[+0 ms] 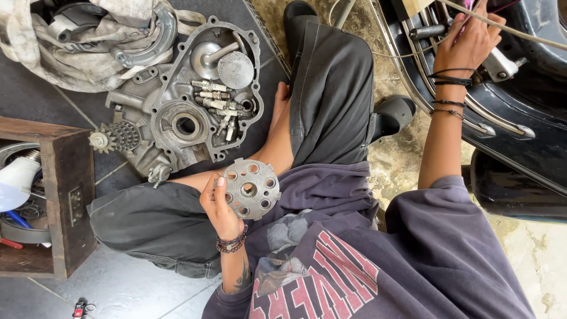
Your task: Cleaning a motorcycle engine component using a toothbrush while sitting on the floor.
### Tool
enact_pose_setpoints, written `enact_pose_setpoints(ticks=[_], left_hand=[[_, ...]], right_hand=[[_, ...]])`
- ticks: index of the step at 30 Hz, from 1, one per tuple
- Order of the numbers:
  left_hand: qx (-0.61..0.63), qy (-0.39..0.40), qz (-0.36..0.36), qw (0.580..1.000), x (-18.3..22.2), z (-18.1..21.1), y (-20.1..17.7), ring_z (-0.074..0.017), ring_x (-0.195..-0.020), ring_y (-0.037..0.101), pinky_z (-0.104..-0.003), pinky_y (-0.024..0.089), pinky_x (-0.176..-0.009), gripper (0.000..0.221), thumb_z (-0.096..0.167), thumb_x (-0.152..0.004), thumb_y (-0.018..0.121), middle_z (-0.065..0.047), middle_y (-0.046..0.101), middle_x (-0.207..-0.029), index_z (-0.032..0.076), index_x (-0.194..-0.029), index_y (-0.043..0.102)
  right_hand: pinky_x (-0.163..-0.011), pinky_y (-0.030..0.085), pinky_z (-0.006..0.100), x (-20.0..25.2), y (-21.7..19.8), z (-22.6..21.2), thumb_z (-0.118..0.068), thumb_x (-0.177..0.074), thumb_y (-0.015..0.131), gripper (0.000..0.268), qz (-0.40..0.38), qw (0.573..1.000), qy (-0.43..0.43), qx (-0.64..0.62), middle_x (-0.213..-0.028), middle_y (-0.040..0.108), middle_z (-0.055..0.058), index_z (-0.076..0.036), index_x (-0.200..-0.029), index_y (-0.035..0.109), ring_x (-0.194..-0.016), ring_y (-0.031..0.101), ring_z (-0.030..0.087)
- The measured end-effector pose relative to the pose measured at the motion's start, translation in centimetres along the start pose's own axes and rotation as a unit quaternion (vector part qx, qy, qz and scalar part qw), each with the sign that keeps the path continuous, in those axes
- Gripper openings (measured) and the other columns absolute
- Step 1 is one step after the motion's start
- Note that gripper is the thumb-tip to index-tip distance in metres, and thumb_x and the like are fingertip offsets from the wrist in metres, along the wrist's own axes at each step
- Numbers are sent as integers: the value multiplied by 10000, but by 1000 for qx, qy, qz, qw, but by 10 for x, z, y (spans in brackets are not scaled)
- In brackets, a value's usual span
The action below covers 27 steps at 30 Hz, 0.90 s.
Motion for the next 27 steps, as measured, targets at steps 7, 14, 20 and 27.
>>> enact_pose_setpoints(ticks=[7,14,20,27], left_hand=[[4,-17,-5,1000,0,1,3,-26,-641,292,-198,263,-582,265,161,-1017,482,75,421,-698,88,-762,473],[-13,-6,-7,1000,1,6,3,-37,-655,256,-214,243,-591,295,140,-1009,465,75,374,-684,94,-725,402],[-20,-7,-3,1000,1,2,0,-38,-653,256,-218,242,-588,301,153,-1009,470,76,365,-684,103,-722,395],[-22,-16,-3,1000,0,0,-1,-36,-651,287,-206,271,-600,286,154,-1006,477,69,418,-686,84,-730,451]], right_hand=[[-831,450,443,-4,1,3,-96,-1039,608,223,8,1000,-20,21,-1075,807,126,-40,-1239,691,-948,584,311],[-782,451,421,0,12,11,-77,-1010,651,26,14,999,-33,30,-1055,794,71,-82,-985,660,-906,563,265],[-849,486,474,10,32,20,-117,-1051,675,100,-17,999,-8,50,-822,661,33,-124,-952,658,-916,593,247],[-829,444,480,6,22,12,-98,-1070,629,106,-12,999,-20,28,-866,674,70,-94,-964,639,-893,568,275]])
Point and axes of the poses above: each hand's wrist, its own x-axis away from the middle knuckle, its own y-axis out of the palm, z = x × y, the point moved 3 cm from there along -x, towards the middle knuckle
